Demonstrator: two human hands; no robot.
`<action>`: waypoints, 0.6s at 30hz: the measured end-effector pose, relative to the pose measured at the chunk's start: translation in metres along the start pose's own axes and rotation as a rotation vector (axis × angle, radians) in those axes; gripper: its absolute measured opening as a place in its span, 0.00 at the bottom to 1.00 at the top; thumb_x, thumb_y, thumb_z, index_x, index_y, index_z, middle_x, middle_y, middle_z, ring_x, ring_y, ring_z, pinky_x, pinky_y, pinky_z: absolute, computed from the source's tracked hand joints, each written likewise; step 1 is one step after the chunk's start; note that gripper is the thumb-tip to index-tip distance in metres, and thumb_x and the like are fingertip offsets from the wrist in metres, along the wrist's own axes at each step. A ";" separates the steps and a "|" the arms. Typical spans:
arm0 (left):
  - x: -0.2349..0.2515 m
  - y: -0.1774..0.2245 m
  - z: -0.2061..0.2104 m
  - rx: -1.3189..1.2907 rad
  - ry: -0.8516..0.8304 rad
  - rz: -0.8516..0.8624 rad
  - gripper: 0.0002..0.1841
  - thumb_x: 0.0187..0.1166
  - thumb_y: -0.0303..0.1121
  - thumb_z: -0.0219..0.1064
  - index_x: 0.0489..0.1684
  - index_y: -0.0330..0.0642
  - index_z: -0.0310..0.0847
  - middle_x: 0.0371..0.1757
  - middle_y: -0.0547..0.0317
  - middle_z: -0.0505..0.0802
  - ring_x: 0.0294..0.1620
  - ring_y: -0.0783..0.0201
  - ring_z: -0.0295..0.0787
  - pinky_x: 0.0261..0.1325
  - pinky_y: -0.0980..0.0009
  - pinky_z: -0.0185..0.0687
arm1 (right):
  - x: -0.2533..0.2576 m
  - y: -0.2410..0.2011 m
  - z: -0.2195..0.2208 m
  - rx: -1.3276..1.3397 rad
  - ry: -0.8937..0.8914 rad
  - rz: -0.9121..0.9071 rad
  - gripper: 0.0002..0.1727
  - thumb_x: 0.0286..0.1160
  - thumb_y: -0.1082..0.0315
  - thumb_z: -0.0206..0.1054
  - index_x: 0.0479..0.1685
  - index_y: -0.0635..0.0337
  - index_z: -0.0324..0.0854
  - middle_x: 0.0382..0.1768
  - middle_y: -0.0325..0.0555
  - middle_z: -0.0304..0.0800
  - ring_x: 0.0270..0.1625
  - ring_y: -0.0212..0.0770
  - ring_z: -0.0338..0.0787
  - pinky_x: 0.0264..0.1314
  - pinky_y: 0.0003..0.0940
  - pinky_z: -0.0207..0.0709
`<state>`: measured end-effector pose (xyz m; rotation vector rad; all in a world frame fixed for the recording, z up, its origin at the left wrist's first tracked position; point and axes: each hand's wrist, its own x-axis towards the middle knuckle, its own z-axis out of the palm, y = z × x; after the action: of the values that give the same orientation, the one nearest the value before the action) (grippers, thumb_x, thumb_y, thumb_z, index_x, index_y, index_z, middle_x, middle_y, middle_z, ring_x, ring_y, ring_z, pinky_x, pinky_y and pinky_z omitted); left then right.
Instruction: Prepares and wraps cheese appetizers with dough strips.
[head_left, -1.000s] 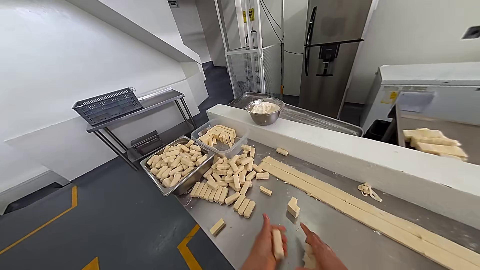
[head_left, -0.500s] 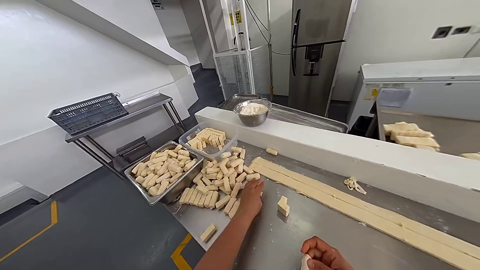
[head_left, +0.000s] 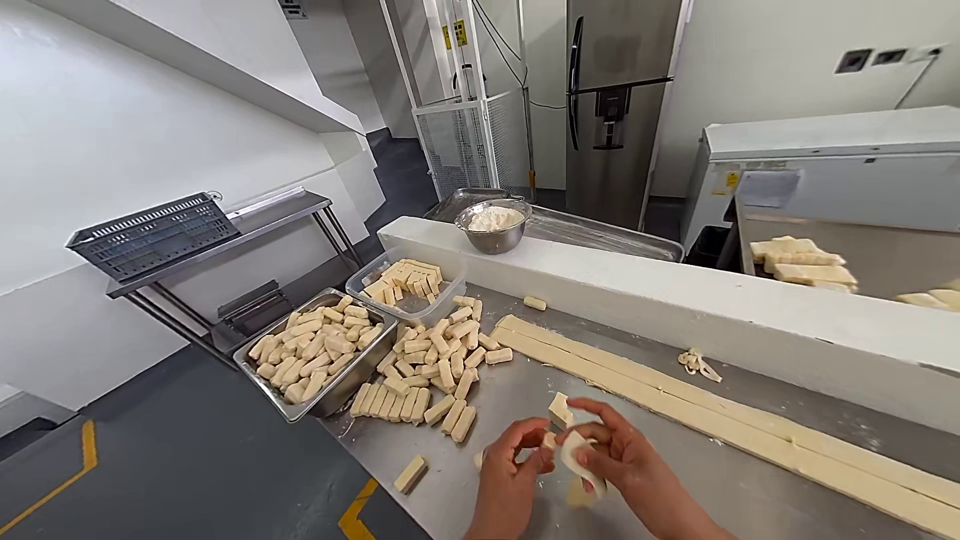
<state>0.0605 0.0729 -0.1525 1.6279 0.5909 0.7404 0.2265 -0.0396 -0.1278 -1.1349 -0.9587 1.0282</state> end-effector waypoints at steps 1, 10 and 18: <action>-0.008 0.006 0.005 0.033 -0.003 0.076 0.28 0.75 0.23 0.69 0.77 0.28 0.73 0.56 0.48 0.94 0.52 0.61 0.95 0.52 0.63 0.94 | 0.006 -0.010 0.005 -0.001 -0.015 -0.047 0.35 0.74 0.79 0.64 0.84 0.62 0.60 0.56 0.43 0.93 0.44 0.38 0.95 0.44 0.34 0.91; -0.029 0.016 0.020 0.058 0.245 0.198 0.13 0.75 0.18 0.66 0.55 0.25 0.88 0.53 0.44 0.93 0.51 0.65 0.94 0.54 0.70 0.92 | 0.006 -0.037 0.012 -0.471 -0.075 0.202 0.42 0.74 0.65 0.75 0.88 0.57 0.57 0.58 0.46 0.89 0.27 0.35 0.89 0.31 0.34 0.87; -0.033 0.035 0.040 -0.397 0.197 0.047 0.14 0.78 0.23 0.65 0.57 0.22 0.82 0.55 0.48 0.92 0.56 0.60 0.93 0.59 0.65 0.91 | -0.034 0.004 0.032 -0.643 0.144 -0.084 0.17 0.78 0.61 0.69 0.27 0.67 0.83 0.16 0.44 0.77 0.19 0.35 0.76 0.24 0.34 0.70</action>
<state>0.0668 0.0162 -0.1275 1.2140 0.5078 0.9919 0.1870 -0.0643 -0.1287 -1.6516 -1.2495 0.5640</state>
